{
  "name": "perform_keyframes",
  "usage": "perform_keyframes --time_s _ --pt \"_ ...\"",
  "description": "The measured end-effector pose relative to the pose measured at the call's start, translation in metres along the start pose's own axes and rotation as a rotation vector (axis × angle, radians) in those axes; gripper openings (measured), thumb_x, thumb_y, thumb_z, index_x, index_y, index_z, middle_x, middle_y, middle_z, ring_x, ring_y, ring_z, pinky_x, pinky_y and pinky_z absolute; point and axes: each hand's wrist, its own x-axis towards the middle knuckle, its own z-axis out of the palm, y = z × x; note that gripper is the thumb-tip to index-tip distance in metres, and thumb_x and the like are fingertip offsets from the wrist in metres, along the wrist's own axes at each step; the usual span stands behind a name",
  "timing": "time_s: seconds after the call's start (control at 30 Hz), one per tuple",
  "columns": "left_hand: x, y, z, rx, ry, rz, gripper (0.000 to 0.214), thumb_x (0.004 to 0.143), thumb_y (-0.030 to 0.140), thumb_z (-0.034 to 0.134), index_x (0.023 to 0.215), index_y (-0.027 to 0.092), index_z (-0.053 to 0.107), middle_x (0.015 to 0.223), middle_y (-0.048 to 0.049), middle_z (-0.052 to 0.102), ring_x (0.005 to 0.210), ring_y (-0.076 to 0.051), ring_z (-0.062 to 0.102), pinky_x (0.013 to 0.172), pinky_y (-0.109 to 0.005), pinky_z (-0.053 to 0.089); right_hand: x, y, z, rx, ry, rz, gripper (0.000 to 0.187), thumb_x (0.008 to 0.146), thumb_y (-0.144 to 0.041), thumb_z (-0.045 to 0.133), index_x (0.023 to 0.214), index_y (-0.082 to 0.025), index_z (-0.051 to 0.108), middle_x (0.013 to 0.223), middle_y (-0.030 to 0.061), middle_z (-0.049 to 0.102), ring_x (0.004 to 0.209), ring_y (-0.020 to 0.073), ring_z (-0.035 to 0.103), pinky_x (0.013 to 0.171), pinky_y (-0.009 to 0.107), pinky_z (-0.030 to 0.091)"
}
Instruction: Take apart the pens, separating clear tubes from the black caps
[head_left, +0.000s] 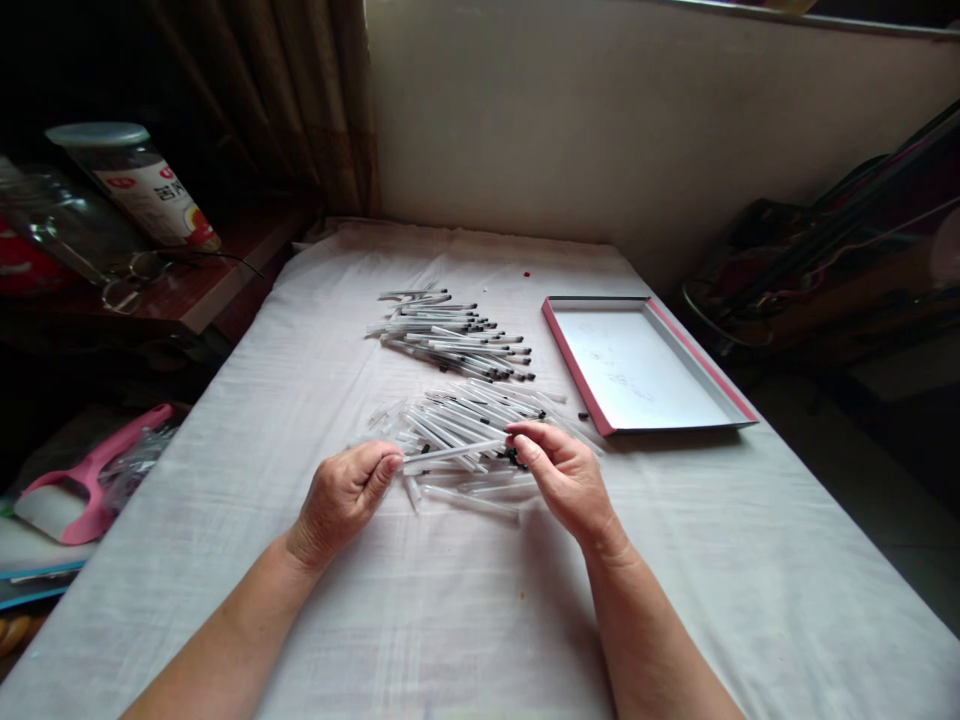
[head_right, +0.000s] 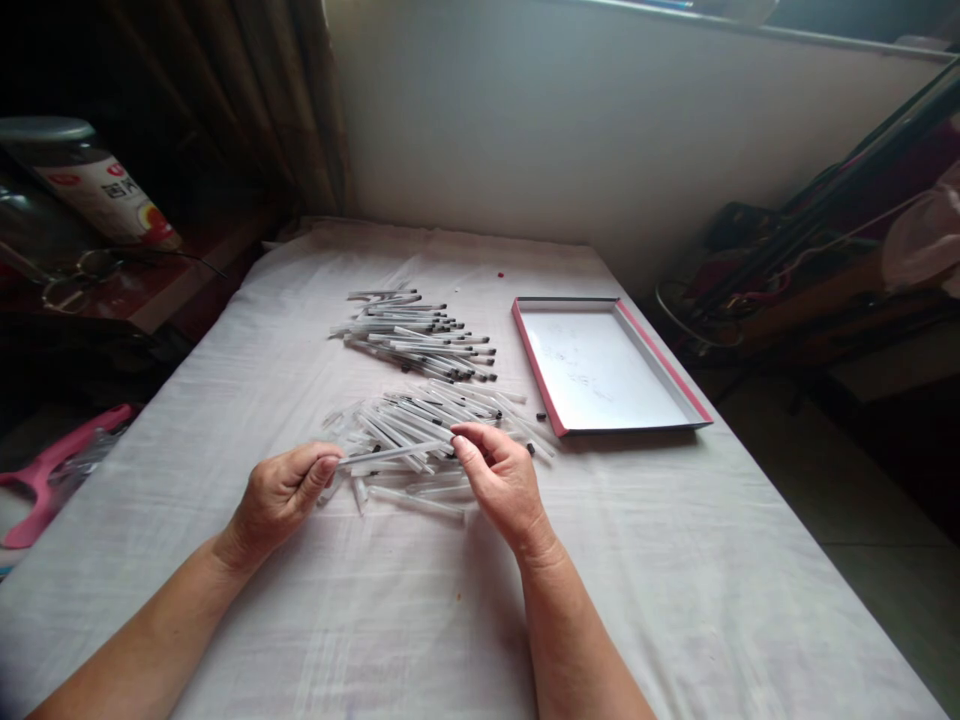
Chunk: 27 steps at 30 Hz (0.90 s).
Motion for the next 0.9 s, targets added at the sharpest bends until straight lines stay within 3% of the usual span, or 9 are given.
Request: perform_keyframes --time_s 0.3,0.5,0.57,0.67,0.9 --pt "0.001 0.000 0.000 0.005 0.006 -0.001 0.029 0.097 0.034 0.046 0.085 0.017 0.067 0.071 -0.0022 0.071 0.059 -0.012 0.064 0.059 -0.020 0.050 -0.002 -0.005 0.007 0.054 -0.035 0.044 0.022 0.077 -0.038 0.066 0.075 -0.017 0.070 0.063 0.0013 0.066 0.056 0.0127 0.056 0.053 0.024 0.045" --pt "0.006 -0.017 -0.019 0.083 0.132 -0.107 0.028 0.094 0.037 0.049 0.086 0.018 0.068 0.073 -0.0023 0.070 0.063 -0.015 0.066 0.062 -0.024 0.051 0.012 0.006 -0.021 0.054 0.367 0.077 0.020 0.075 -0.039 0.064 0.075 -0.019 0.068 0.065 0.0006 0.066 0.057 0.0131 0.055 0.054 0.025 0.045" --pt "0.007 -0.024 -0.026 0.104 0.194 -0.176 0.029 0.093 0.038 0.049 0.086 0.018 0.068 0.067 -0.0007 0.067 0.058 -0.014 0.064 0.058 -0.024 0.050 0.016 0.013 -0.027 0.038 0.433 0.086 0.022 0.075 -0.040 0.065 0.076 -0.018 0.068 0.066 0.0013 0.067 0.057 0.0139 0.056 0.054 0.025 0.045" --pt "0.006 -0.028 -0.028 0.098 0.222 -0.212 0.027 0.093 0.037 0.049 0.085 0.019 0.067 0.063 0.0003 0.064 0.055 -0.014 0.062 0.054 -0.025 0.049 0.017 0.017 -0.024 -0.037 0.416 0.064 0.024 0.075 -0.041 0.064 0.076 -0.018 0.068 0.066 0.0016 0.066 0.058 0.0144 0.056 0.056 0.027 0.046" --pt "0.003 -0.014 -0.017 0.048 0.142 -0.153 0.030 0.094 0.040 0.048 0.087 0.018 0.067 0.072 -0.0027 0.068 0.063 -0.015 0.065 0.056 -0.024 0.050 0.009 0.012 -0.010 -0.311 0.278 -0.057 0.020 0.079 -0.038 0.061 0.080 -0.020 0.070 0.074 0.0031 0.072 0.063 0.0166 0.061 0.064 0.029 0.049"
